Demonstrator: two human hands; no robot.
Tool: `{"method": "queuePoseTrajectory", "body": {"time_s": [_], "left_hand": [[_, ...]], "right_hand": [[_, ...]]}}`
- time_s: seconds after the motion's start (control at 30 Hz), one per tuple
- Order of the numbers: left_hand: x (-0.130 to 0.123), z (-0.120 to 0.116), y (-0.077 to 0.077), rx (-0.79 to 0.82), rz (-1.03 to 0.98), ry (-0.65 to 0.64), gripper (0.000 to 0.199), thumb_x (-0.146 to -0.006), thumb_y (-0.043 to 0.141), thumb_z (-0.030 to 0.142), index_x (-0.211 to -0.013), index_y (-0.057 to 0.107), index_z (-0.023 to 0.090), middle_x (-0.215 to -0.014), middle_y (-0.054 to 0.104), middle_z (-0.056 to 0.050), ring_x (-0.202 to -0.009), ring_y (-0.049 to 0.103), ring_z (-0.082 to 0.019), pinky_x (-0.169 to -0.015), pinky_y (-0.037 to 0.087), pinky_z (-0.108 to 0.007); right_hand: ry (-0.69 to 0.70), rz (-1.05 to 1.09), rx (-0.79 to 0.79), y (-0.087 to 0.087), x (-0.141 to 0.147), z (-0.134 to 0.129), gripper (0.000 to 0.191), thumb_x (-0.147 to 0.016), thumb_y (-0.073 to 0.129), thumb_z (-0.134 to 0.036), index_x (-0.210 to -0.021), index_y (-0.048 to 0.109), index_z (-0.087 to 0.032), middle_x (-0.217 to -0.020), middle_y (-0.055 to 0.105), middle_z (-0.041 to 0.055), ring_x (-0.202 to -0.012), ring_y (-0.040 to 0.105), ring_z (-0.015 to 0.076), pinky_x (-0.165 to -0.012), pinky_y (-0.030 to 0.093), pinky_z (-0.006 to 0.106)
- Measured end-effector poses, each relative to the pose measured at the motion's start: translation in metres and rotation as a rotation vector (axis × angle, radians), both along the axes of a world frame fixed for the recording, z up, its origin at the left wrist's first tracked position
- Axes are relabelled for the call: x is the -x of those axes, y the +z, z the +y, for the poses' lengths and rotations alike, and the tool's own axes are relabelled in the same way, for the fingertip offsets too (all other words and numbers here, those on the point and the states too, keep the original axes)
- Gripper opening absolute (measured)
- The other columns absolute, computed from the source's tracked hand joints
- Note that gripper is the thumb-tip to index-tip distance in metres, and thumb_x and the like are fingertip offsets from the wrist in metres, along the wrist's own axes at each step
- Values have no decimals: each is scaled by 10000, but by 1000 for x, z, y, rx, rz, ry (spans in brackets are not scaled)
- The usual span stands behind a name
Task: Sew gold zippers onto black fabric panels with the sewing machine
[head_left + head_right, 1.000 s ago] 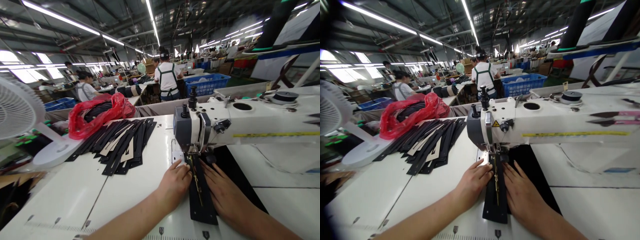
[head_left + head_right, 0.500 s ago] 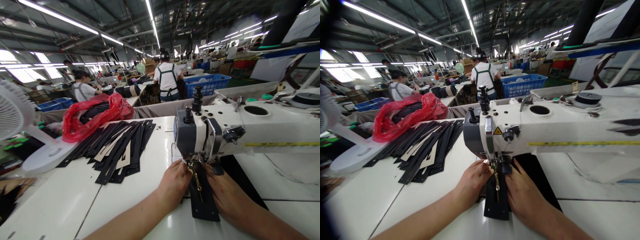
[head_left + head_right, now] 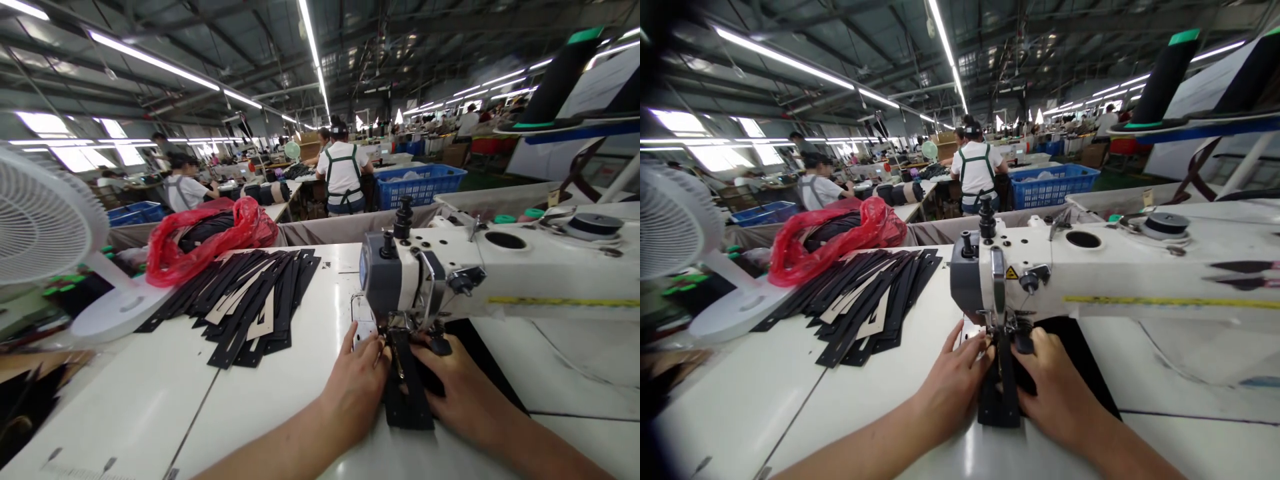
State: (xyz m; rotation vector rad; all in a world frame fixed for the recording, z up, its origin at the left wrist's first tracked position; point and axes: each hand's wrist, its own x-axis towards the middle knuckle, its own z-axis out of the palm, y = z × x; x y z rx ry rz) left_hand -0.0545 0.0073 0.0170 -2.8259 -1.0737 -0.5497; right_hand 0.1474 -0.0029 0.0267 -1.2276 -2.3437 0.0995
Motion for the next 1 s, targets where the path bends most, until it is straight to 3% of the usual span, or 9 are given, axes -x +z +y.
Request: {"method": "queuePoseTrajectory", "body": {"time_s": [0.1,0.27,0.5,0.63,0.8,1.0], "left_hand": [[0,-4,3,9,9,53,331,-868,451,169,-1195,487,143,-1148,567,-105,-1202,451,-240,-1125,89,-551],[3,-4,8,5,27,46,326,-883,454,171,-1208,483,160,-1156,575,-79,-1187,456,-254,-1105,98,-599],[1,-4,9,-25,1,51,296,-885,447,184,-1168,521,143,-1063,603,-81,-1111,504,-226,-1114,116,-568],[0,-7,13,27,-34,55,354,-842,492,242,-1180,513,136,-1055,590,-85,-1087,504,-243,-1111,109,-565],[-3,-16,11,53,-82,86,218,-801,494,168,-1000,583,155,-942,565,-54,-947,529,-205,-1119,149,-480],[-5,-19,4,23,-83,41,286,-842,512,181,-1126,547,180,-965,543,-49,-942,490,-209,-1050,280,-428]], "right_hand": [[34,-24,86,7,2,6,297,-721,616,-196,-1019,625,-200,-1042,620,82,-973,570,250,-832,471,381],[81,-70,156,19,8,11,229,-717,535,-119,-924,600,-195,-930,643,55,-889,600,207,-786,464,305],[95,-123,28,19,13,7,147,-791,438,-129,-841,563,-188,-842,630,60,-800,604,179,-710,458,264],[-5,-102,-31,4,13,13,188,-826,392,-179,-800,577,-188,-750,634,66,-695,611,200,-635,464,293],[-268,1,-57,-13,7,19,255,-848,362,-252,-806,602,-176,-732,660,94,-656,639,236,-568,491,328],[-222,62,61,-6,6,24,228,-783,457,-314,-851,647,-209,-922,684,62,-882,641,220,-758,511,315]]}}
